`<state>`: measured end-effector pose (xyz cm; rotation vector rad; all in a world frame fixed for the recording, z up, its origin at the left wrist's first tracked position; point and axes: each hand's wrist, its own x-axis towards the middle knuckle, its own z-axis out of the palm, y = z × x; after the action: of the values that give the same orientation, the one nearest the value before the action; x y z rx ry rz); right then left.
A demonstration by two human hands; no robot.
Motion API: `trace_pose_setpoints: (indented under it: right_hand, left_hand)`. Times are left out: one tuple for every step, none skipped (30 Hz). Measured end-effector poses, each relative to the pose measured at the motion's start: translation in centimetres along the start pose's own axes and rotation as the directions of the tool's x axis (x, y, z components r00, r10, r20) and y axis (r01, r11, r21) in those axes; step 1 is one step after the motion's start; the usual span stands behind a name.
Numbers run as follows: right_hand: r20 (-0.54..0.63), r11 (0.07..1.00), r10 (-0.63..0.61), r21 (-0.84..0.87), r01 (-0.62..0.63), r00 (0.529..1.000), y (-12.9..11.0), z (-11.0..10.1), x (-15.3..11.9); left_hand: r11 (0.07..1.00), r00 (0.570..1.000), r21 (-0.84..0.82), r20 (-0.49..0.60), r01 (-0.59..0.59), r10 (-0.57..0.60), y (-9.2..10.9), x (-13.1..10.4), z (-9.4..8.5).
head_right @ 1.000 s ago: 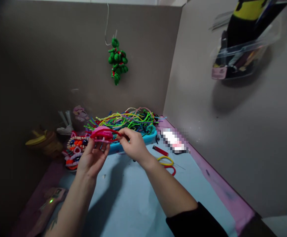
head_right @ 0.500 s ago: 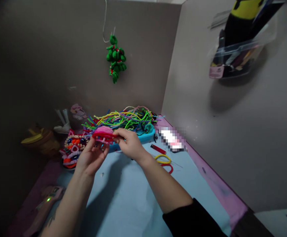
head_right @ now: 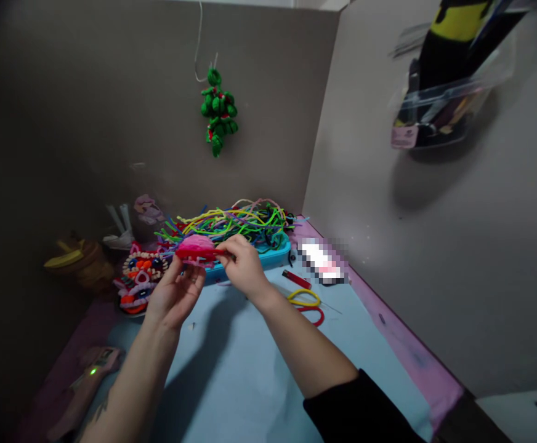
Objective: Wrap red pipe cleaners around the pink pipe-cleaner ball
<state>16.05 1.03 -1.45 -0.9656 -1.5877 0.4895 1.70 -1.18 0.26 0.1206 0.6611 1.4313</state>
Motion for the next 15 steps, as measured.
trace_pose_setpoints:
  right_hand:
    - [-0.022,0.999,0.007,0.044,-0.006,1.000,0.0,0.2,-0.1]
    - [-0.043,0.996,0.017,0.091,-0.014,0.999,0.0,0.4,-0.2]
    - [-0.053,0.991,0.028,0.135,-0.021,0.998,0.0,0.6,-0.3]
    - [-0.049,0.984,0.039,0.174,-0.030,0.998,0.0,0.9,-0.4]
    - [-0.037,0.977,0.052,0.209,-0.043,0.998,0.0,1.1,-0.4]
    - [-0.020,0.970,0.065,0.237,-0.059,0.998,0.1,1.3,-0.5]
    - [-0.003,0.964,0.080,0.255,-0.077,0.997,0.1,1.5,-0.5]
    - [0.014,0.961,0.096,0.261,-0.097,0.995,0.2,1.6,-0.5]
    - [0.032,0.961,0.114,0.250,-0.118,0.993,0.3,1.7,-0.5]
    - [0.043,0.965,0.130,0.222,-0.136,0.991,0.3,1.7,-0.5]
    - [0.035,0.972,0.144,0.181,-0.148,0.989,0.3,1.7,-0.5]
    - [0.000,0.980,0.150,0.130,-0.149,0.989,0.1,1.5,-0.5]
    - [-0.056,0.988,0.138,0.073,-0.133,0.989,-0.1,1.3,-0.6]
    - [-0.115,0.995,0.099,0.014,-0.098,0.988,-0.4,1.1,-0.8]
    - [-0.155,0.998,0.035,-0.043,-0.042,0.987,-0.7,0.9,-0.9]
  left_hand:
    - [1.000,1.000,0.007,0.005,0.006,-0.006,-0.1,0.0,-0.1]
    - [1.000,1.000,0.015,0.014,0.013,-0.013,-0.3,0.0,-0.1]
    - [0.999,0.999,0.024,0.025,0.021,-0.021,-0.4,0.0,-0.2]
    - [0.999,0.999,0.033,0.036,0.029,-0.030,-0.5,0.1,-0.3]
    - [0.999,0.998,0.038,0.048,0.035,-0.037,-0.6,0.1,-0.4]
    - [0.998,0.998,0.042,0.057,0.038,-0.041,-0.6,0.2,-0.4]
    - [0.998,0.997,0.045,0.061,0.036,-0.039,-0.6,0.3,-0.5]
    - [0.998,0.998,0.049,0.053,0.028,-0.030,-0.7,0.3,-0.6]
    - [0.998,0.999,0.058,0.040,0.013,-0.015,-0.7,0.4,-0.7]
    - [0.997,1.000,0.074,0.026,-0.011,0.009,-0.7,0.5,-0.7]
    - [0.994,0.999,0.099,0.013,-0.047,0.045,-0.7,0.5,-0.8]
    - [0.987,0.995,0.129,0.006,-0.095,0.095,-0.7,0.6,-0.9]
    - [0.975,0.988,0.160,0.007,-0.156,0.157,-0.7,0.7,-0.9]
    - [0.957,0.975,0.189,0.016,-0.220,0.221,-0.7,0.7,-1.0]
    - [0.936,0.959,0.211,0.033,-0.281,0.281,-0.8,0.8,-1.1]
